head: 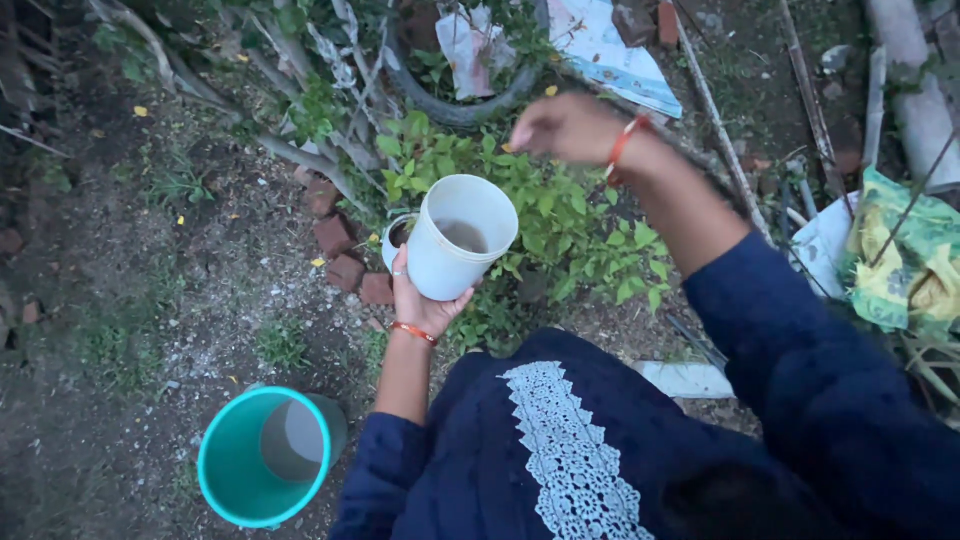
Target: Distributing a dry substance (possibly fertilizer or soil amendment) from a cup into small potted plants in an outdoor garden.
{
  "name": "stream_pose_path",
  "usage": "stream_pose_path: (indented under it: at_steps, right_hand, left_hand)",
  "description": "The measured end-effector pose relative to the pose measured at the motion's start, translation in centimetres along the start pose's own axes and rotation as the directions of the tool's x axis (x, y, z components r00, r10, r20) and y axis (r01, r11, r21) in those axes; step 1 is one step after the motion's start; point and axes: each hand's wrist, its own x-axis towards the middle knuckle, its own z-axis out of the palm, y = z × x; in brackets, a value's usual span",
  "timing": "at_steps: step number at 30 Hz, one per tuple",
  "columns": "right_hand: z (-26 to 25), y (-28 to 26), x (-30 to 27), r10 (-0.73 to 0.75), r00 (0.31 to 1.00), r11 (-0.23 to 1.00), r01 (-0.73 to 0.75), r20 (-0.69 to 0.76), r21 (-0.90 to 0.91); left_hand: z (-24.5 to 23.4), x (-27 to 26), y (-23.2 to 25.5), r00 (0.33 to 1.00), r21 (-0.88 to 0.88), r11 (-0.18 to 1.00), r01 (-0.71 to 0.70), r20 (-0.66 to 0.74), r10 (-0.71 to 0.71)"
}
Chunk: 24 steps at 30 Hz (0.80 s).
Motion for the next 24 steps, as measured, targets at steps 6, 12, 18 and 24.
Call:
stream_pose_path:
  at_steps: [6, 12, 18, 24]
  right_hand:
    - [8.6, -4.3, -0.4, 0.172, 0.892, 0.983, -0.127, 0.417, -0.134]
    - [9.4, -2.8, -1.7, 0.288, 0.855, 0.956, -0.284, 0.432, -0.076]
    - [11.3, 1.5, -3.4, 0.305, 0.781, 0.885, -0.444, 0.545, 0.141]
    - [2.1, 2.3, -7.5, 0.214, 0.825, 0.751, -0.481, 0.523, 0.452]
  left_hand:
    - [2.4, 1.7, -1.1, 0.968, 0.134, 0.991, 0.0, -0.248, 0.034]
    - [4.3, 3.1, -3.3, 0.962, 0.198, 0.98, 0.025, -0.273, 0.031]
    - [4.9, 3.1, -6.6, 0.934, 0.187, 0.982, -0.003, -0.351, 0.069]
    - [6.4, 2.5, -10.0, 0.973, 0.067, 0.992, -0.106, -0.199, 0.117]
